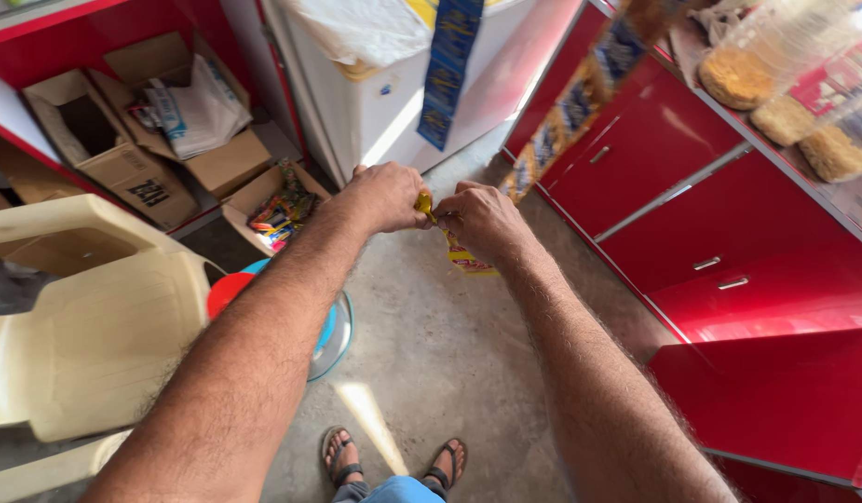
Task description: The person wipes various containers and surfaces in a small store, using a cloth to clean jars, boxes, and counter areas before handling currency and organizing items.
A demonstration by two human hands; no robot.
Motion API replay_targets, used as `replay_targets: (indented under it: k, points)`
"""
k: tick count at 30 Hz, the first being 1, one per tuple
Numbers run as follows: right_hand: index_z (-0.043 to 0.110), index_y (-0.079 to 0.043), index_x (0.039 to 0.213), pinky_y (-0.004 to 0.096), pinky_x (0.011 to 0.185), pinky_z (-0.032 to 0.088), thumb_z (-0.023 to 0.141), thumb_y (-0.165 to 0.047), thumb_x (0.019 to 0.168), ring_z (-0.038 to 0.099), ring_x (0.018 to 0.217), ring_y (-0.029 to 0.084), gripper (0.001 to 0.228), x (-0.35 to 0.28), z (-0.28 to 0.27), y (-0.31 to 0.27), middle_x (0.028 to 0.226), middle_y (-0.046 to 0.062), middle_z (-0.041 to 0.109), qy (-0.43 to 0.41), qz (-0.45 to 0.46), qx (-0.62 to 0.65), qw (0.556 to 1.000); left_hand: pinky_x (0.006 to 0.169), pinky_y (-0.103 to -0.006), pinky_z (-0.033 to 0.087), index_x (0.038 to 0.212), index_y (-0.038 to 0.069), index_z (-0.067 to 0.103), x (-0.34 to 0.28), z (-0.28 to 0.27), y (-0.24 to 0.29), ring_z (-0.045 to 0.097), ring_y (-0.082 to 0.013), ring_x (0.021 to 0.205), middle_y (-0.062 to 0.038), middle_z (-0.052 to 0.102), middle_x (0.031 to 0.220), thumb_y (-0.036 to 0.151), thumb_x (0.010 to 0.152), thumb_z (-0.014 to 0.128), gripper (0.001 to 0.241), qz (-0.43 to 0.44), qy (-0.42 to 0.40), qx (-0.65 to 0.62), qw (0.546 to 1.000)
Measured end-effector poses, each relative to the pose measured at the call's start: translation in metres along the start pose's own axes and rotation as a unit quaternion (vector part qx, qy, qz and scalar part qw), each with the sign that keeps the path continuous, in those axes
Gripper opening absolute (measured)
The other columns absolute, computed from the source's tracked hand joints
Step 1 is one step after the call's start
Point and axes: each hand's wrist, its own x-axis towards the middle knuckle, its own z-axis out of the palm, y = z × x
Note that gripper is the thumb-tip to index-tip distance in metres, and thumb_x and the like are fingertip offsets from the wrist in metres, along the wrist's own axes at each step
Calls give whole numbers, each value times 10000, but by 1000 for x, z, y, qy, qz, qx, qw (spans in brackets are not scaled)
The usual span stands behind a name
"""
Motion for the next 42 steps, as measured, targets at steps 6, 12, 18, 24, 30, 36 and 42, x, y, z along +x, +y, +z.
replay_targets:
  k: [6, 12, 18, 24, 30, 36, 42]
  points:
    - [808, -278, 1075, 389, 769, 600, 687, -288, 941, 696, 907, 180, 182, -28, -24, 81, 923, -3, 664, 13, 9, 27, 1000, 902, -438, 571, 1058, 330, 815, 44, 18, 66, 695, -206, 981, 37, 723, 1053, 469, 781, 841, 311, 47, -22, -57, 997]
    - [820, -267, 1045, 424, 789, 566, 717, -284, 923, 678, 903, 208, 160, -60, -47, 167, 894, -1, 641, 46, 12, -33, 998, 795, -332, 617, 1060, 247, 821, 91, 30, 149, 747, -127, 834, 0, 816, 937, 324, 825, 816, 247, 61, -107, -169, 978]
    - [834, -272, 1033, 421, 808, 576, 689, -116, 873, 672, 908, 230, 266, -89, -59, 242, 927, 32, 588, 77, 71, 8, 994, 735, -346, 615, 1082, 217, 812, 129, 32, 217, 742, -164, 784, -54, 790, 875, 317, 884, 778, 225, 139, -98, -154, 973]
    - [778, -148, 1140, 439, 850, 584, 656, -180, 993, 696, 988, 257, 193, -84, -66, 299, 1006, 85, 691, 158, 81, 85, 980, 835, -343, 637, 1200, 189, 709, 167, 40, 277, 735, -172, 990, -42, 739, 1106, 263, 896, 782, 321, 117, -66, -168, 977]
    - [705, -221, 1243, 368, 890, 622, 523, -218, 1020, 764, 1006, 197, 288, -63, -78, 359, 1087, 67, 773, 35, 255, 214, 942, 891, -354, 637, 1207, 153, 535, 224, 41, 316, 714, -188, 1098, -79, 738, 1140, 238, 817, 873, 523, 96, -55, -209, 972]
    - [759, -113, 1105, 350, 843, 594, 577, -275, 1026, 753, 919, 174, 256, -49, -94, 416, 975, 84, 793, 85, 301, 272, 910, 903, -406, 614, 1291, 191, 525, 281, 40, 355, 738, -262, 1087, -94, 760, 1105, 229, 726, 917, 688, 188, -4, -188, 964]
    - [765, -115, 1066, 346, 776, 631, 683, -339, 956, 765, 810, 152, 263, -45, -106, 475, 908, 65, 791, 184, 316, 265, 892, 985, -579, 511, 1415, 268, 379, 332, 56, 411, 634, -285, 1190, -64, 677, 1249, 391, 678, 942, 936, 213, 109, -98, 966]
